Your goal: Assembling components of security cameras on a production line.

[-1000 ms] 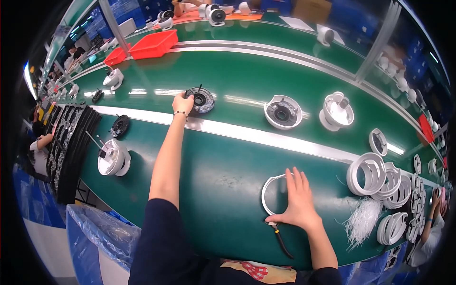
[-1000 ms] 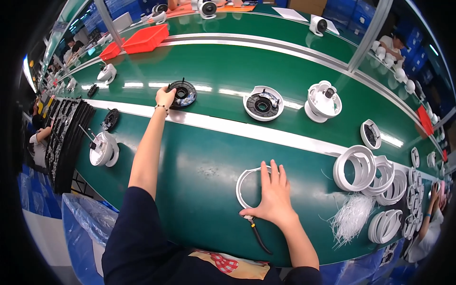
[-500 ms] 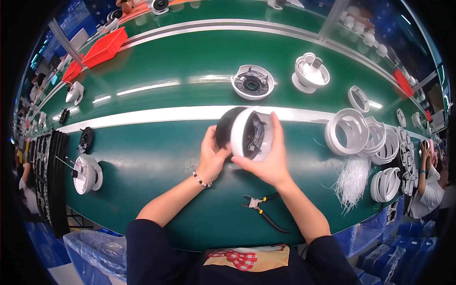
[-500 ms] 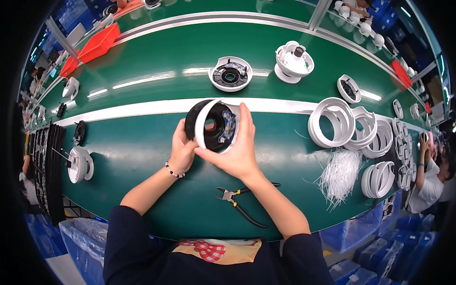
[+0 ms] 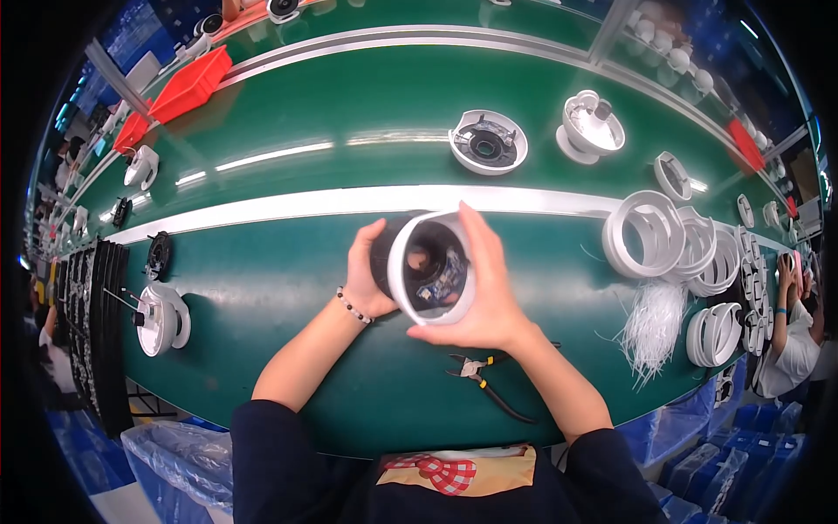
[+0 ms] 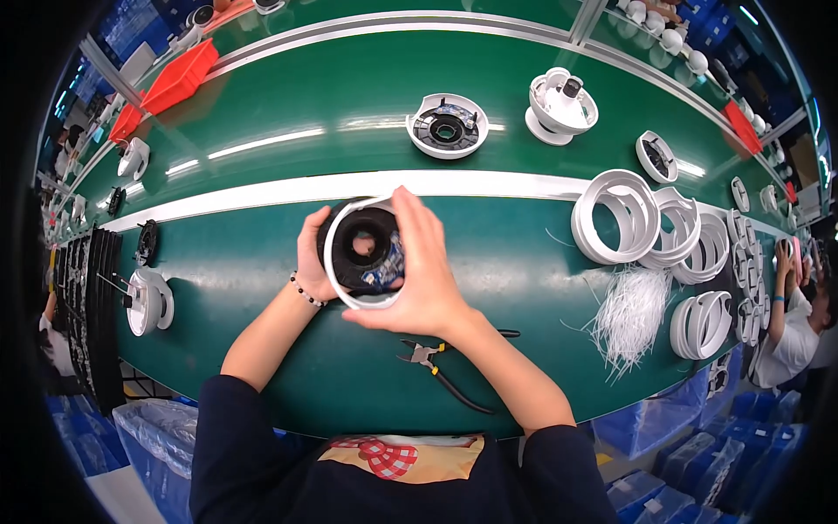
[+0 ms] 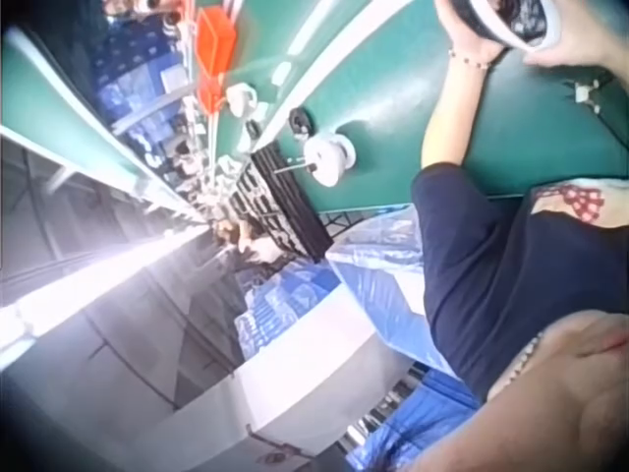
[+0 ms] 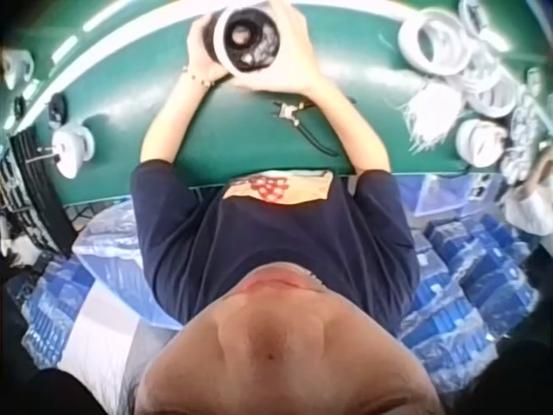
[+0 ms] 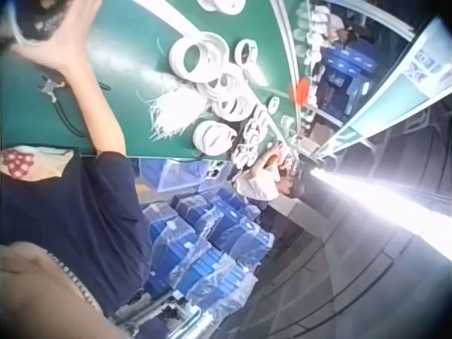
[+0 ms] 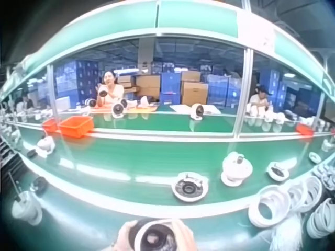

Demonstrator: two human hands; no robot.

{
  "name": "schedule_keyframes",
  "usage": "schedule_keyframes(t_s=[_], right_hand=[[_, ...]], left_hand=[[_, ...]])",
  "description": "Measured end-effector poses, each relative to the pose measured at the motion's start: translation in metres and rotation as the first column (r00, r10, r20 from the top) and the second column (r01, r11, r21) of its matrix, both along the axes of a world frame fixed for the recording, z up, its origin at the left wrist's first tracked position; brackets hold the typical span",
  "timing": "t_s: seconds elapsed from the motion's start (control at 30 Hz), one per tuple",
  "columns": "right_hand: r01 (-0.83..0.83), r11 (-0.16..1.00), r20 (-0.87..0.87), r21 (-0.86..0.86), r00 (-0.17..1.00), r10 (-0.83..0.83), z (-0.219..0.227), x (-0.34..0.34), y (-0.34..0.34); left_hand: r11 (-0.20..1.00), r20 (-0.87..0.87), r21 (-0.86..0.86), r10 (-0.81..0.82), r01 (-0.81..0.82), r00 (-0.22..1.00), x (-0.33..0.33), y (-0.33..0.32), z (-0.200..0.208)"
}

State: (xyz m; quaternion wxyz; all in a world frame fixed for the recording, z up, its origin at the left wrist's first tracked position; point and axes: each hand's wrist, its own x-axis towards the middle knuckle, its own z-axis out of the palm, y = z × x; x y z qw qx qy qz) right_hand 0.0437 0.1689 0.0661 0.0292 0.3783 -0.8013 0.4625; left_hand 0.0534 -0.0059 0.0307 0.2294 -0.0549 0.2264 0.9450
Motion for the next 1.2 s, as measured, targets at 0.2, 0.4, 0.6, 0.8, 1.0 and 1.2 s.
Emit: schedule_keyframes(t_s=[0.2, 0.4, 0.6, 0.8, 1.0, 1.2], right_hand=[[0.398, 0.744, 0.709, -0.538, 0.690, 0.143, 0.002, -0.001, -0.004], [0.266, 0.768, 0.614, -0.582, 0.764, 0.201, -0.011, 0.005, -0.010], [0.175, 0.959, 0.342, -0.223, 0.935, -0.091, -0.014, 0.004, 0.001], [0.318, 0.752, 0.638, -0.578, 0.750, 0.173, -0.002, -0.006, -0.005], [0.226, 0.896, 0.475, -0.383, 0.880, -0.019, -0.006, 0.001, -0.007], [0.138, 0.986, 0.175, -0.092, 0.977, -0.120, -0.012, 0.006, 0.007]], left_hand=[[0.913, -0.107, 0.022, 0.407, -0.407, 0.907, 0.004, 0.012, 0.004], [0.983, -0.126, 0.061, 0.180, -0.174, 0.976, 0.013, 0.017, -0.006], [0.990, -0.058, 0.121, 0.084, -0.077, 0.995, 0.012, 0.020, 0.001], [0.952, -0.045, 0.010, 0.307, -0.306, 0.951, 0.005, 0.011, -0.012], [0.957, -0.099, -0.024, 0.284, -0.288, 0.954, 0.015, 0.018, 0.004], [0.991, -0.028, 0.104, 0.084, -0.081, 0.996, 0.017, 0.016, -0.006]])
